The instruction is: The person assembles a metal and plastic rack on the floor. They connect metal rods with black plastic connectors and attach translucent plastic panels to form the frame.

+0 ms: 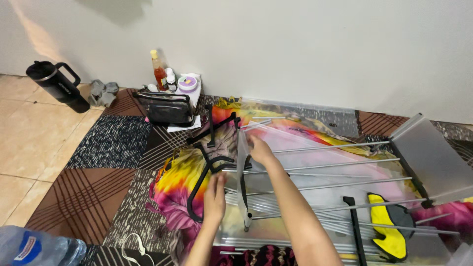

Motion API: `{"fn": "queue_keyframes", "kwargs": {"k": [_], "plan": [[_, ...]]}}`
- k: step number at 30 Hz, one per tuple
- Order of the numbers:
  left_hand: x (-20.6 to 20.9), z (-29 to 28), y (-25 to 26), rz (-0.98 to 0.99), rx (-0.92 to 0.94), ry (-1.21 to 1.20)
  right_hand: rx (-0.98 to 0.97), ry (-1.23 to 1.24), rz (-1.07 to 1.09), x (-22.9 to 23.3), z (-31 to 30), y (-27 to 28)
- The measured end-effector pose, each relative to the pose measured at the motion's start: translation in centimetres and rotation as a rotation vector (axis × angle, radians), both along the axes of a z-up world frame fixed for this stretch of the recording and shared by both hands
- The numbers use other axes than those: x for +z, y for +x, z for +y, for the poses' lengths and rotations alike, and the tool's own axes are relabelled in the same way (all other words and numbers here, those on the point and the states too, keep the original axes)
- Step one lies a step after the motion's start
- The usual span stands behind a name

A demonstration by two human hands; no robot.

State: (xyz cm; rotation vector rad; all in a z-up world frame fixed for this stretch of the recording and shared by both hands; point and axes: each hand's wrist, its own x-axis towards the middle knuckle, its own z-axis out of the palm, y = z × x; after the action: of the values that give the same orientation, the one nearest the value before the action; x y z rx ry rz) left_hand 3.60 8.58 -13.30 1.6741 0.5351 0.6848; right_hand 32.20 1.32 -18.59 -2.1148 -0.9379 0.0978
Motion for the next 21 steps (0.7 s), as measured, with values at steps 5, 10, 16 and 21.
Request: {"fn": "queue_keyframes", "kwargs": {"k": [5,10,16,21], "plan": [[4.4,2.2,7.1,-0.172,-0.011,0.253,0.102,0.095,0.254,2.3,-1.7,-1.9],[7.4,2.5,10.1,-0.190,-0.151,0.022,0.090,0.100,0.192,8.2,-4.0,-2.5],[12.5,1.1,5.9,0.052,-0.015,0.494,0.257,0.184,-0.028,13.9,-3.5,-4.1],[14.6,3.0,5.1,0.324,0.086,0.604,0.313,0.247,0.082,14.9,-1.5,-5.7]]}}
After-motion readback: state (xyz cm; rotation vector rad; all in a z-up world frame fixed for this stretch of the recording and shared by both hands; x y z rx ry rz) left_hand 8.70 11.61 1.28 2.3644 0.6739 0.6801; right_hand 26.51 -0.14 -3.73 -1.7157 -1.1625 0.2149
